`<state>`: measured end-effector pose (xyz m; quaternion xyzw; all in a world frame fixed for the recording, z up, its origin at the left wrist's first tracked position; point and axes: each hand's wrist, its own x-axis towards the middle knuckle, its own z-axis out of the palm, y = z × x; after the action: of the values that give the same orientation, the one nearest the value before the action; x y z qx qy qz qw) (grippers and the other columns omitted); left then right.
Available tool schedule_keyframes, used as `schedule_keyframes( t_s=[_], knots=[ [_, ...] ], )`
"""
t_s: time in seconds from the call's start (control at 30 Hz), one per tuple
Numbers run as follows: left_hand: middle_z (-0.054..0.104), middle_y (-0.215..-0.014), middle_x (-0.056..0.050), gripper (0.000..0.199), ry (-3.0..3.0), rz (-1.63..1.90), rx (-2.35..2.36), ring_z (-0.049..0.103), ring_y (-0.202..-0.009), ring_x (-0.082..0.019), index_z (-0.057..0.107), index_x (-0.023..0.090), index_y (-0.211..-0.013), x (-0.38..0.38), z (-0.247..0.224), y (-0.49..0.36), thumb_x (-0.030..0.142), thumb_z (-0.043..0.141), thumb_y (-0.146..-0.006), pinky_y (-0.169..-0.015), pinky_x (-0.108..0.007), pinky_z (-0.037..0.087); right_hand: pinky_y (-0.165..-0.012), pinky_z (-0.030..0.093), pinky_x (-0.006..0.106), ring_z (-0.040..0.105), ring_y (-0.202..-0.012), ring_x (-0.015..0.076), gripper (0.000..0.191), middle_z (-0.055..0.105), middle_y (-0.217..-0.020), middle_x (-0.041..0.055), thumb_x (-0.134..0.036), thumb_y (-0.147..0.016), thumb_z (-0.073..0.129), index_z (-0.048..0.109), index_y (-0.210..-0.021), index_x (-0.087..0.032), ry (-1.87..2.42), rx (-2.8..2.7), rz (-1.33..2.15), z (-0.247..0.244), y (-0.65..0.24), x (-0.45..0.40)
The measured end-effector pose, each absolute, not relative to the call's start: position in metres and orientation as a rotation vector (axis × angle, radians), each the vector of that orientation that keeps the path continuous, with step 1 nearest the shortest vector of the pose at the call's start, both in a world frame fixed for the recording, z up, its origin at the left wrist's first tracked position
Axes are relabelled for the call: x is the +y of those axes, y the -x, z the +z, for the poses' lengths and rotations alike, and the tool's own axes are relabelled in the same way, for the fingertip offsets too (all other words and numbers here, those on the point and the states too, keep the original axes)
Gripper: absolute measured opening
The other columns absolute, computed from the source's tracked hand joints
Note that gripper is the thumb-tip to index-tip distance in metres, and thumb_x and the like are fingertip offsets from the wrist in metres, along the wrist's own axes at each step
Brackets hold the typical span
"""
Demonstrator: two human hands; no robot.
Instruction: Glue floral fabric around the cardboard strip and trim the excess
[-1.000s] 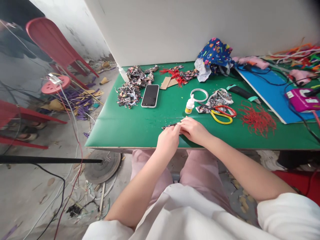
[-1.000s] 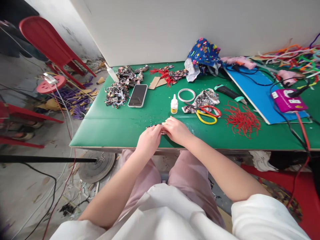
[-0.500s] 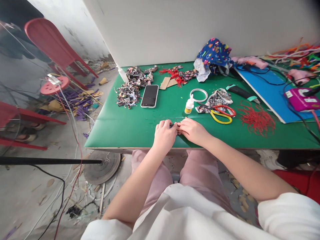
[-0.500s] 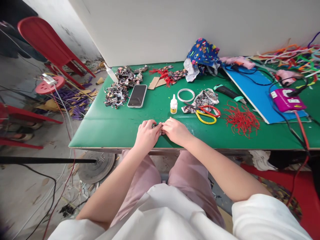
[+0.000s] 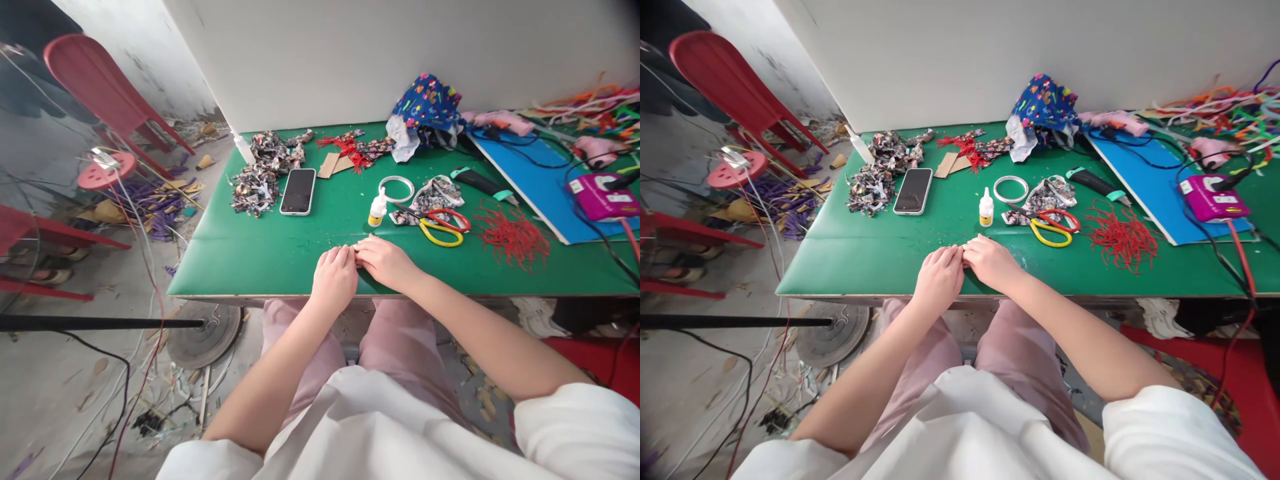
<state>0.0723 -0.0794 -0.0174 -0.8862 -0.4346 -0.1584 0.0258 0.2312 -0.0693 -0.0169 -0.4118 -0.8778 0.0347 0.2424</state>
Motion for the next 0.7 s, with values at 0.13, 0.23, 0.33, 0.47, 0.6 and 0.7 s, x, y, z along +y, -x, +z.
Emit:
schedule_keyframes(
  t_s=[0.13, 0.23, 0.33, 0.47, 0.6, 0.7],
  knots=[
    [0.055, -0.117, -0.013, 0.033, 2.743, -0.499, -1.327, 0.049, -0.106, -0.024, 0.048, 0.010, -0.116, -0.0818, -0.0169, -0.0715, 0.019, 0.037, -0.087, -0.090, -0.038, 0.038, -0.097, 0.038, 0.039, 0.056, -0.096, 0.0183, 0.021, 0.066, -0.095, 0.0074, -0.013, -0.084, 0.043, 0.064, -0.086, -0.016, 1.148, -2.393, 0.093, -0.0185, -0.2315, -0.0708],
    [0.057, -0.114, -0.013, 0.032, 2.745, -0.534, -1.345, 0.051, -0.105, -0.023, 0.047, 0.011, -0.115, -0.0817, -0.0159, -0.0717, 0.018, 0.036, -0.087, -0.090, -0.038, 0.038, -0.099, 0.035, 0.043, 0.056, -0.096, 0.0190, 0.021, 0.065, -0.096, 0.0078, -0.012, -0.083, 0.043, 0.063, -0.088, -0.017, 1.170, -2.390, 0.108, -0.0196, -0.2319, -0.0715],
    [0.060, -0.110, -0.012, 0.036, 2.753, -0.545, -1.350, 0.053, -0.103, -0.022, 0.043, 0.012, -0.120, -0.0816, -0.0160, -0.0721, 0.018, 0.036, -0.086, -0.090, -0.039, 0.037, -0.100, 0.033, 0.045, 0.056, -0.093, 0.0191, 0.021, 0.065, -0.093, 0.0076, -0.012, -0.083, 0.042, 0.062, -0.089, -0.017, 1.190, -2.405, 0.115, -0.0190, -0.2320, -0.0722],
    [0.058, -0.114, -0.013, 0.043, 2.768, -0.509, -1.312, 0.051, -0.106, -0.023, 0.037, 0.009, -0.126, -0.0812, -0.0163, -0.0701, 0.017, 0.037, -0.084, -0.092, -0.039, 0.035, -0.101, 0.033, 0.045, 0.057, -0.091, 0.0181, 0.021, 0.064, -0.090, 0.0067, -0.013, -0.084, 0.042, 0.062, -0.088, -0.017, 1.211, -2.427, 0.088, -0.0178, -0.2320, -0.0729],
    [0.060, -0.104, -0.011, 0.049, 2.785, -0.467, -1.312, 0.053, -0.098, -0.021, 0.029, 0.007, -0.133, -0.0766, -0.0139, -0.0671, 0.018, 0.034, -0.085, -0.087, -0.036, 0.036, -0.101, 0.033, 0.044, 0.057, -0.093, 0.0182, 0.020, 0.065, -0.091, 0.0069, -0.013, -0.083, 0.043, 0.062, -0.089, -0.017, 1.208, -2.424, 0.069, -0.0195, -0.2320, -0.0729],
    [0.059, -0.097, -0.010, 0.048, 2.756, -0.416, -1.358, 0.053, -0.090, -0.022, 0.032, 0.009, -0.132, -0.0729, -0.0128, -0.0679, 0.021, 0.035, -0.086, -0.081, -0.036, 0.037, -0.101, 0.033, 0.044, 0.057, -0.094, 0.0181, 0.021, 0.065, -0.094, 0.0067, -0.013, -0.083, 0.043, 0.063, -0.088, -0.018, 1.208, -2.414, 0.059, -0.0206, -0.2317, -0.0727]
  ],
)
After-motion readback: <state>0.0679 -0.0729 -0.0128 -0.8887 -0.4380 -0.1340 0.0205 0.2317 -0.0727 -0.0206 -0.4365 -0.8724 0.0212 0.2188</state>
